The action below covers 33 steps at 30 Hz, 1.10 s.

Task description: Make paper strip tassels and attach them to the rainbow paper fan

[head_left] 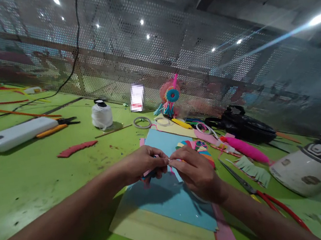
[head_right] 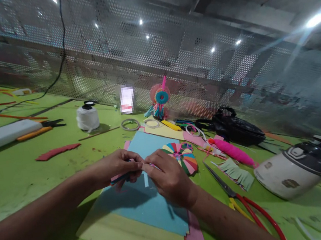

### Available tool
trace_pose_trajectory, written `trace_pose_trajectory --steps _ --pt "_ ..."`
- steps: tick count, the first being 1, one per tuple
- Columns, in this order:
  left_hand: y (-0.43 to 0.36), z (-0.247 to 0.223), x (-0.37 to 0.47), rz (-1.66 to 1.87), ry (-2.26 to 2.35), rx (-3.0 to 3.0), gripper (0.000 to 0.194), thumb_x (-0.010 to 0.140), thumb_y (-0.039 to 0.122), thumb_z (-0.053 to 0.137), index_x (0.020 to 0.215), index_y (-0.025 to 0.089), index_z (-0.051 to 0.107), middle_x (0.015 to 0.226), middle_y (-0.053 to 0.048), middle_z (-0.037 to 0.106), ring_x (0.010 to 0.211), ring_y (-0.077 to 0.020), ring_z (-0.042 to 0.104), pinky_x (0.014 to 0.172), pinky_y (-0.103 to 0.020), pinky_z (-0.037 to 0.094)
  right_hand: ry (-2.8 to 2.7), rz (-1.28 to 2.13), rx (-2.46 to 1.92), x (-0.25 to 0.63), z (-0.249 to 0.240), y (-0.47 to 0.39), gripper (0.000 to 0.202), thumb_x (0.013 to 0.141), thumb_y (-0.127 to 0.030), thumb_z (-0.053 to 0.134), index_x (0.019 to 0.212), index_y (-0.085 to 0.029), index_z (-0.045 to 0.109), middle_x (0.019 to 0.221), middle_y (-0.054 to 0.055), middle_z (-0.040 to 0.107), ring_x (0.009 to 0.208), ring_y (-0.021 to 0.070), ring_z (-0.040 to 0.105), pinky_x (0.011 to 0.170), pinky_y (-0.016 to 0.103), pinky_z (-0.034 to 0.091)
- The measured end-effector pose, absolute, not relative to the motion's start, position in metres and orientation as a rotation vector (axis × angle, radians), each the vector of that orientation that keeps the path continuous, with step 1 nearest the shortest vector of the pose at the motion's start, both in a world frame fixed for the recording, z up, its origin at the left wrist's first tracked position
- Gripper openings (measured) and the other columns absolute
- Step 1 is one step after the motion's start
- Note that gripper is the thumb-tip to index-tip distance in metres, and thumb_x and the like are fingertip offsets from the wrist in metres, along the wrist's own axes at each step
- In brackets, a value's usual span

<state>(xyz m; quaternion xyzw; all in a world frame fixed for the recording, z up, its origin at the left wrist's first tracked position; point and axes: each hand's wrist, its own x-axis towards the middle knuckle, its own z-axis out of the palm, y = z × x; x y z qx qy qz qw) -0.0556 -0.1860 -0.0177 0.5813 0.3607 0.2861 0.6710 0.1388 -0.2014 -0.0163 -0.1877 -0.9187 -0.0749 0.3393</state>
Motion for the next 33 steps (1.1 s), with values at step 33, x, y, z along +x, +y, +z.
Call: trace_pose_trajectory --steps 33 --pt "-0.19 -0.019 -0.048 0.699 0.908 1.341 0.017 0.067 0.024 0.061 0.075 0.009 0.066 0.052 0.001 0.056 0.044 -0.0079 0.046 0.037 -0.018 0.031 -2.389 -0.365 -0.522 0.137 -0.027 -0.21 0.025 0.078 -0.003 0.054 0.101 -0.011 0.061 0.092 0.013 0.067 0.088 0.0235 0.056 0.076 0.043 0.048"
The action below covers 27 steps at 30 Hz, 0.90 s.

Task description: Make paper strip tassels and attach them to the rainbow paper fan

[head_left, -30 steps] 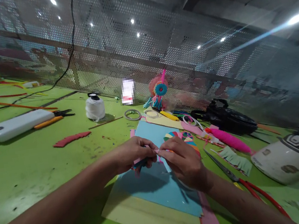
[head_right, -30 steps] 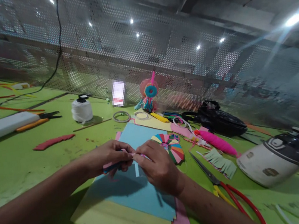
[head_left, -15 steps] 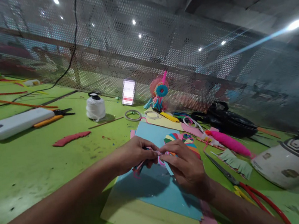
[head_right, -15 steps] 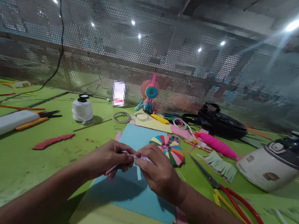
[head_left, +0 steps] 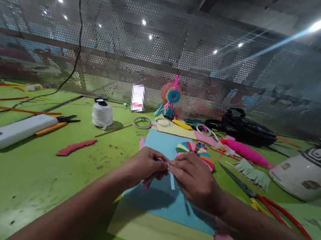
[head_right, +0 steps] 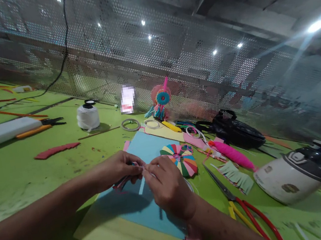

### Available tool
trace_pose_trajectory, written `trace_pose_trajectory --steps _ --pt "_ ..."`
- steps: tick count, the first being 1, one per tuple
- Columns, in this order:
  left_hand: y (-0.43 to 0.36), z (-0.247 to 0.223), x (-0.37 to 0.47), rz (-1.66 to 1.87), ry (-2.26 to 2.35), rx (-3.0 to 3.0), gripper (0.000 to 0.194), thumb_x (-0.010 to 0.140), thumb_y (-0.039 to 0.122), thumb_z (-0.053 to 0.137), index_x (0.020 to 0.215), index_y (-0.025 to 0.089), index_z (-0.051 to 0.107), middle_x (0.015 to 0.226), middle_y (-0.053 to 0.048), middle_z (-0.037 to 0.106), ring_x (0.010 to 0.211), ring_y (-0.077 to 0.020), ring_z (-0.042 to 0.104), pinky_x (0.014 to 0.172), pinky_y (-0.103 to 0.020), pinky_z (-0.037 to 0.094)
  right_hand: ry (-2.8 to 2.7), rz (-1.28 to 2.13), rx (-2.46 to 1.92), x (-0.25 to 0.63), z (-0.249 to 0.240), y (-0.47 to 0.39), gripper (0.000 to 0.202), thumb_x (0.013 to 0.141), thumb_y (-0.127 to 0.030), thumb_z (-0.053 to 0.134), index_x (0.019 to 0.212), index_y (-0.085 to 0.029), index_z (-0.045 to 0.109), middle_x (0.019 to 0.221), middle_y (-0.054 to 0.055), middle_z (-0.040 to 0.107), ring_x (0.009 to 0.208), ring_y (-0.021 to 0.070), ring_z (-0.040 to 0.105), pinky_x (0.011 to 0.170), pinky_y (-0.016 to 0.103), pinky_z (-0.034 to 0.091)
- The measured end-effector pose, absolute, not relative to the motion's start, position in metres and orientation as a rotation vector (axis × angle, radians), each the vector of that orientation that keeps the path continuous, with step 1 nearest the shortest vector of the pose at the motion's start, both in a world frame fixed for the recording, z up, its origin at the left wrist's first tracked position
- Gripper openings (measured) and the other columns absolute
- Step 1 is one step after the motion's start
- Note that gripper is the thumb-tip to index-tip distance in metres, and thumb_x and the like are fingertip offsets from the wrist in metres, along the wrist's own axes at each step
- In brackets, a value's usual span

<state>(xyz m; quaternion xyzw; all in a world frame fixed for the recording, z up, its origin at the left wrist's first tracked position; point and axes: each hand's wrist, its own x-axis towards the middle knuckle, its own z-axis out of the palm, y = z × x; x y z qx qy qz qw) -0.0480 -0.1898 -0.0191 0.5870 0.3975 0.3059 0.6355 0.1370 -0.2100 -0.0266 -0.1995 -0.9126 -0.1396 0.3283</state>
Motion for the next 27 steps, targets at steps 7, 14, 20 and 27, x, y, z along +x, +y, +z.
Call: trace_pose_trajectory --steps 7,14,20,27 --pt "-0.188 -0.022 -0.052 0.626 0.898 1.548 0.025 0.072 0.033 0.056 0.082 0.012 0.066 0.056 0.001 0.057 0.041 -0.0085 0.044 0.036 -0.02 0.033 -2.265 0.155 -0.779 0.135 -0.007 -0.206 0.011 0.081 -0.011 0.054 0.08 -0.017 0.063 0.072 0.005 0.062 0.071 0.0163 0.054 0.064 0.031 0.043" --pt "-0.191 -0.019 -0.049 0.61 0.966 1.633 0.025 0.077 0.035 0.051 0.075 0.012 0.062 0.058 0.0 0.056 0.042 -0.0077 0.044 0.037 -0.019 0.034 -2.019 0.58 -1.13 0.127 0.001 -0.201 0.013 0.074 -0.02 0.065 0.062 -0.016 0.06 0.059 -0.001 0.057 0.058 0.0115 0.051 0.056 0.024 0.039" --pt "-0.192 -0.017 -0.045 0.615 1.016 1.765 0.021 0.08 0.032 0.049 0.076 0.013 0.057 0.066 -0.002 0.062 0.056 -0.0107 0.055 0.049 -0.02 0.041 -1.784 1.058 -1.227 0.129 -0.002 -0.187 0.024 0.062 -0.032 0.074 0.062 -0.015 0.058 0.058 -0.002 0.056 0.057 0.0104 0.049 0.055 0.024 0.038" --pt "-0.193 -0.02 -0.045 0.71 1.053 1.924 0.021 0.082 0.03 0.048 0.082 0.013 0.059 0.063 -0.002 0.062 0.056 -0.011 0.055 0.051 -0.02 0.039 -1.519 1.338 -1.165 0.129 -0.005 -0.183 0.027 0.056 -0.032 0.078 0.06 -0.015 0.057 0.053 -0.004 0.053 0.052 0.008 0.047 0.053 0.023 0.036"
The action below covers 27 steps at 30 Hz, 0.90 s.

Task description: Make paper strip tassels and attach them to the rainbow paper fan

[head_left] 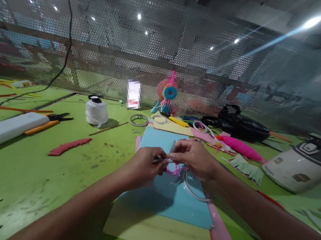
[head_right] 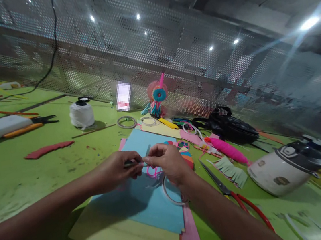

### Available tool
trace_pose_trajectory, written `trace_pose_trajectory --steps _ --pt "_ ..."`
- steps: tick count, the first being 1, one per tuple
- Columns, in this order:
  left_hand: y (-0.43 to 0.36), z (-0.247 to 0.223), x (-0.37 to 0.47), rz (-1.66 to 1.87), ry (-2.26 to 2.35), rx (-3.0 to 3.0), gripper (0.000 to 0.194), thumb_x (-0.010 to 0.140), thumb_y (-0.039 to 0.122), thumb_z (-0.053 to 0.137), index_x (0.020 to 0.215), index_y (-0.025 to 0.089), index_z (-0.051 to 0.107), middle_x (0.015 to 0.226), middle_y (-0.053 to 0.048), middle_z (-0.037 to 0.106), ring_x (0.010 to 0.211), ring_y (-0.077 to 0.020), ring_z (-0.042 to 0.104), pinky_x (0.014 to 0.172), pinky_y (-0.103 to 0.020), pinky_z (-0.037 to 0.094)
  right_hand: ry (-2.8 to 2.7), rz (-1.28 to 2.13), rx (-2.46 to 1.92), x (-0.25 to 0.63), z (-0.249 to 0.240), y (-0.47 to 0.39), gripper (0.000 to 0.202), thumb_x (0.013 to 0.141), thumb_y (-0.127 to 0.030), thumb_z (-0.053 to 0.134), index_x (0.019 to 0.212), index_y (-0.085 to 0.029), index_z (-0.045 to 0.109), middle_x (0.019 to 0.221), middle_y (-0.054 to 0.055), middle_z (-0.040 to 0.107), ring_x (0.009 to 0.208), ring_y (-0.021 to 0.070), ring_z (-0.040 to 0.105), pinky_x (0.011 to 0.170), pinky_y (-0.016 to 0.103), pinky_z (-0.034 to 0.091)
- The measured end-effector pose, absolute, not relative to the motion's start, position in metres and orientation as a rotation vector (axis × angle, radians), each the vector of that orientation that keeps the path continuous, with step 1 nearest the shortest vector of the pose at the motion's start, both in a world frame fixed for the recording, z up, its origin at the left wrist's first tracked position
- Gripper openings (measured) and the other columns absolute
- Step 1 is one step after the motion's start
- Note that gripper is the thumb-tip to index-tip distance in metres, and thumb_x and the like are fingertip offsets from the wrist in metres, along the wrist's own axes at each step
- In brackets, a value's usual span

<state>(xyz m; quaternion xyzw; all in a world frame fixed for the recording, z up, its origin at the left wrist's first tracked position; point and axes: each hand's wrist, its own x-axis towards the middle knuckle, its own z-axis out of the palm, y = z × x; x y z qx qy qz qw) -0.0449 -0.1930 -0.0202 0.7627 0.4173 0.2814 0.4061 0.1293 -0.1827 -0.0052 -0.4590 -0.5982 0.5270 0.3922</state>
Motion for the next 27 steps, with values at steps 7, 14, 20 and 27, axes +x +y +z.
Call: trace_pose_trajectory --steps 7,14,20,27 --pt "-0.195 -0.021 -0.042 0.87 1.007 1.979 0.018 0.083 0.029 0.05 0.085 0.013 0.056 0.067 -0.003 0.063 0.06 -0.0107 0.056 0.055 -0.02 0.041 -1.283 1.548 -1.198 0.128 0.0 -0.186 0.032 0.05 -0.027 0.081 0.059 -0.014 0.054 0.052 -0.005 0.054 0.046 0.007 0.05 0.049 0.021 0.038" --pt "-0.198 -0.021 -0.044 0.948 0.9 2.028 0.006 0.082 0.021 0.05 0.083 0.016 0.051 0.072 -0.001 0.063 0.064 -0.0097 0.057 0.058 -0.019 0.042 -1.256 1.637 -1.227 0.129 0.0 -0.184 0.033 0.048 -0.025 0.08 0.059 -0.015 0.051 0.048 -0.004 0.055 0.039 0.0093 0.053 0.044 0.021 0.039" --pt "-0.2 -0.024 -0.044 1.028 0.847 2.06 0.013 0.084 0.02 0.051 0.096 0.017 0.053 0.077 -0.001 0.065 0.067 -0.0094 0.058 0.062 -0.02 0.043 -1.246 1.676 -1.197 0.131 -0.002 -0.183 0.027 0.05 -0.02 0.075 0.062 -0.015 0.051 0.048 -0.004 0.055 0.038 0.0095 0.053 0.041 0.021 0.04" --pt "-0.199 -0.019 -0.045 0.917 0.854 1.969 0.021 0.085 0.028 0.05 0.093 0.014 0.064 0.068 -0.002 0.063 0.062 -0.0098 0.056 0.06 -0.021 0.043 -1.235 1.775 -1.172 0.132 -0.012 -0.183 0.024 0.051 -0.019 0.072 0.063 -0.015 0.051 0.047 -0.003 0.055 0.038 0.0093 0.05 0.042 0.022 0.04"
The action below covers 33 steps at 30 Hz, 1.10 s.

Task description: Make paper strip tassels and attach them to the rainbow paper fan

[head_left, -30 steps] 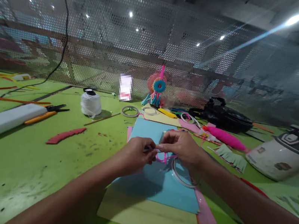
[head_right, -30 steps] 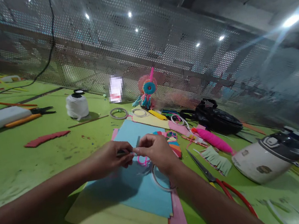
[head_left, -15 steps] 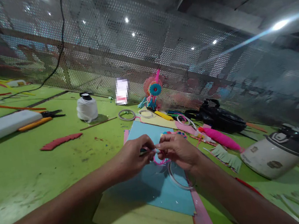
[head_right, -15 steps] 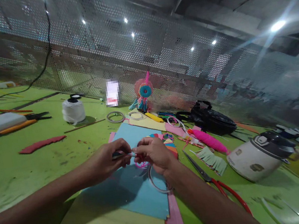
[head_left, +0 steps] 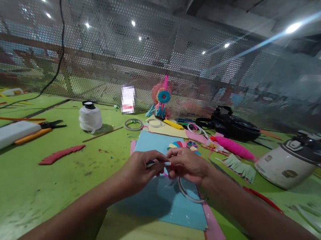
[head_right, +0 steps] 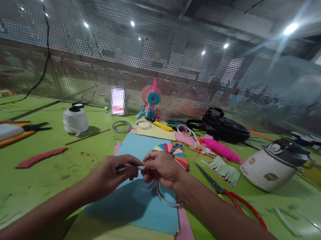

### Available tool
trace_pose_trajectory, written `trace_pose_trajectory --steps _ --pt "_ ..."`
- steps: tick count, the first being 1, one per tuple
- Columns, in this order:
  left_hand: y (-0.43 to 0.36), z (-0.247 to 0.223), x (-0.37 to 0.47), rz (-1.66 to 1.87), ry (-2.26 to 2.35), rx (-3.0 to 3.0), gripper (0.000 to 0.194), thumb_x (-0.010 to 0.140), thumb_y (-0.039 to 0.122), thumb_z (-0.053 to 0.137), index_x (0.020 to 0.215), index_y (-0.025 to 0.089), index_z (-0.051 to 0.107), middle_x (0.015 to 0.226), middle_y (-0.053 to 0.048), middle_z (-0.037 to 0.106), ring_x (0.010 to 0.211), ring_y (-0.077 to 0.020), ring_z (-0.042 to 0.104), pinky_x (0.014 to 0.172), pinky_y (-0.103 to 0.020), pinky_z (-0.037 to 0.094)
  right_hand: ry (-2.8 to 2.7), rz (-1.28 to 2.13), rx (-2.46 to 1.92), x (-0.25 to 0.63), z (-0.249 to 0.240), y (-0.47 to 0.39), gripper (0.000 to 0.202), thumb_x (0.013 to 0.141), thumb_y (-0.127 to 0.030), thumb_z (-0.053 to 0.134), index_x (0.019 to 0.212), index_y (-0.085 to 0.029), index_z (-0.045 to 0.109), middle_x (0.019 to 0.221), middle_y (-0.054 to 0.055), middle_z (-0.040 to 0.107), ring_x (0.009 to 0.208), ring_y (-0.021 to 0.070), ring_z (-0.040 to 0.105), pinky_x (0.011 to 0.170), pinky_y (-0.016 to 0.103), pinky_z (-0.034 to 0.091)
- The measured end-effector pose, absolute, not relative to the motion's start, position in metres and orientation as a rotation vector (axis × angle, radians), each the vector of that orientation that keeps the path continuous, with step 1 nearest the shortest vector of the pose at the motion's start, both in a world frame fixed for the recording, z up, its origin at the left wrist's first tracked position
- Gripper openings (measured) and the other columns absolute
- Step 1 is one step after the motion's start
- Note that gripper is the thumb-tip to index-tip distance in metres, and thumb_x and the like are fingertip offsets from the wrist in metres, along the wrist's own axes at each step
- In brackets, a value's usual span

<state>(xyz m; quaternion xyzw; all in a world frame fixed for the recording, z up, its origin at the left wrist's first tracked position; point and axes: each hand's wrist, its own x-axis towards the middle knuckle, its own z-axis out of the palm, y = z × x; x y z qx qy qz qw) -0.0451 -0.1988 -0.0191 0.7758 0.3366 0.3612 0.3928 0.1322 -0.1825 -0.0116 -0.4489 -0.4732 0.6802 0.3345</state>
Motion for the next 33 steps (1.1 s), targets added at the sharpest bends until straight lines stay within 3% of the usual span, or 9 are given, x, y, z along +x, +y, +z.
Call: trace_pose_trajectory --steps 2,4,6,9,16,26,33 --pt "-0.197 -0.016 -0.046 0.889 0.874 1.886 0.024 0.083 0.033 0.053 0.091 0.013 0.064 0.066 -0.002 0.062 0.061 -0.0098 0.055 0.058 -0.02 0.042 -1.324 1.736 -1.202 0.135 -0.012 -0.182 0.023 0.056 -0.024 0.071 0.069 -0.014 0.054 0.054 0.0 0.06 0.043 0.0108 0.054 0.047 0.025 0.043" --pt "-0.193 -0.015 -0.048 0.87 0.903 1.768 0.026 0.081 0.036 0.055 0.088 0.013 0.064 0.064 -0.001 0.061 0.055 -0.0085 0.052 0.051 -0.019 0.04 -1.506 1.49 -1.256 0.14 -0.01 -0.184 0.024 0.064 -0.03 0.069 0.078 -0.014 0.059 0.068 0.005 0.064 0.057 0.0149 0.06 0.058 0.03 0.048" --pt "-0.19 -0.016 -0.05 0.839 0.917 1.623 0.028 0.079 0.038 0.057 0.087 0.012 0.063 0.061 0.0 0.06 0.046 -0.0061 0.045 0.042 -0.017 0.033 -1.766 0.998 -1.243 0.146 -0.006 -0.188 0.022 0.073 -0.031 0.064 0.089 -0.015 0.062 0.087 0.009 0.066 0.08 0.02 0.062 0.074 0.037 0.048" --pt "-0.187 -0.017 -0.052 0.787 0.876 1.396 0.026 0.076 0.037 0.062 0.083 0.012 0.061 0.059 0.001 0.059 0.041 -0.004 0.04 0.036 -0.016 0.026 -2.119 0.324 -0.99 0.15 -0.001 -0.199 0.019 0.079 -0.02 0.058 0.098 -0.02 0.062 0.103 0.009 0.061 0.101 0.0222 0.053 0.089 0.042 0.041" --pt "-0.19 -0.014 -0.051 0.762 0.751 1.092 0.016 0.072 0.023 0.067 0.074 0.01 0.059 0.063 -0.001 0.06 0.051 -0.0062 0.052 0.043 -0.016 0.039 -2.408 -0.211 -0.739 0.148 -0.015 -0.203 0.04 0.08 -0.004 0.047 0.116 -0.02 0.053 0.104 0.012 0.053 0.099 0.024 0.047 0.081 0.042 0.043" --pt "-0.186 -0.018 -0.053 0.706 0.667 1.047 0.017 0.069 0.021 0.069 0.079 0.009 0.061 0.064 -0.002 0.061 0.052 -0.0074 0.055 0.044 -0.016 0.04 -2.374 -0.249 -0.535 0.15 -0.018 -0.199 0.026 0.082 -0.007 0.052 0.104 -0.019 0.057 0.094 0.009 0.058 0.089 0.0202 0.05 0.076 0.038 0.044" --pt "-0.189 -0.017 -0.051 0.681 0.746 1.167 0.02 0.07 0.028 0.067 0.078 0.011 0.06 0.064 -0.001 0.06 0.049 -0.008 0.052 0.036 -0.016 0.033 -2.208 0.067 -0.628 0.139 -0.014 -0.201 0.013 0.08 -0.007 0.053 0.086 -0.019 0.055 0.085 0.006 0.058 0.081 0.0166 0.054 0.072 0.032 0.045"
